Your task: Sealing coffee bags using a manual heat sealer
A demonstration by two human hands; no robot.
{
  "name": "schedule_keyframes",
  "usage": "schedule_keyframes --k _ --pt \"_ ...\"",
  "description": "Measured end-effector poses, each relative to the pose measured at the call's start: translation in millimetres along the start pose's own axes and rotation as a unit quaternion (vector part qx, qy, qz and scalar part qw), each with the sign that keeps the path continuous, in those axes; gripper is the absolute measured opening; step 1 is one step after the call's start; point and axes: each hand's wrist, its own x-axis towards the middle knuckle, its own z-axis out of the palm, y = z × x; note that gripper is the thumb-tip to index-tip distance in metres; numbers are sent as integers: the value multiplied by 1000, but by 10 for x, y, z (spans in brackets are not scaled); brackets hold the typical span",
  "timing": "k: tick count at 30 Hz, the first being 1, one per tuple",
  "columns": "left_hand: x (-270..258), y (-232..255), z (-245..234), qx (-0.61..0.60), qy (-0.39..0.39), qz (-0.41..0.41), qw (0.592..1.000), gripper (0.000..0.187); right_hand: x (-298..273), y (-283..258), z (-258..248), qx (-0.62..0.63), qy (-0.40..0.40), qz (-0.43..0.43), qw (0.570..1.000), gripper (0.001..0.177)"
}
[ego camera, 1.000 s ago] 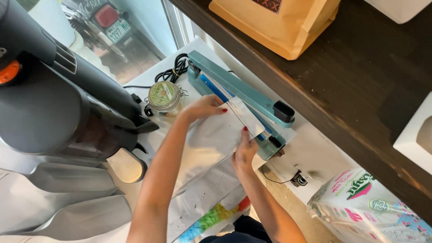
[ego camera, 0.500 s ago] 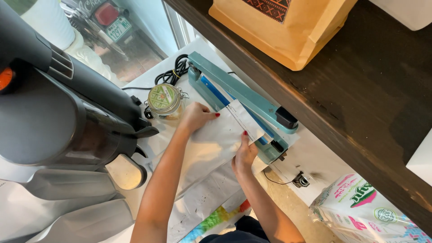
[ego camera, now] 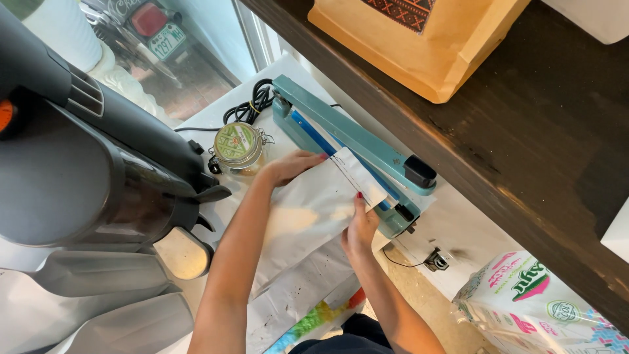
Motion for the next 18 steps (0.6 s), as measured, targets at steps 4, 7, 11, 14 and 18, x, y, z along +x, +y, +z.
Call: schedule_keyframes --k 4,7,11,14,18 --pt "-281 -67 -24 -184 -45 -41 981 31 -42 -71 -2 -3 2 6 1000 26" --pt "-249 -282 -83 -197 -103 -31 974 36 -30 -59 -44 -3 3 -1 1000 25" --pt "-98 -459 -72 -180 -122 -8 976 43 30 -18 -110 -34 -16 14 999 25" --pt "-102 -385 -49 -168 -138 -5 976 49 -38 -105 -16 -9 1 6 1000 26" --pt "-46 -415 -92 -148 -166 14 975 58 -5 -38 -90 -6 4 8 1000 26"
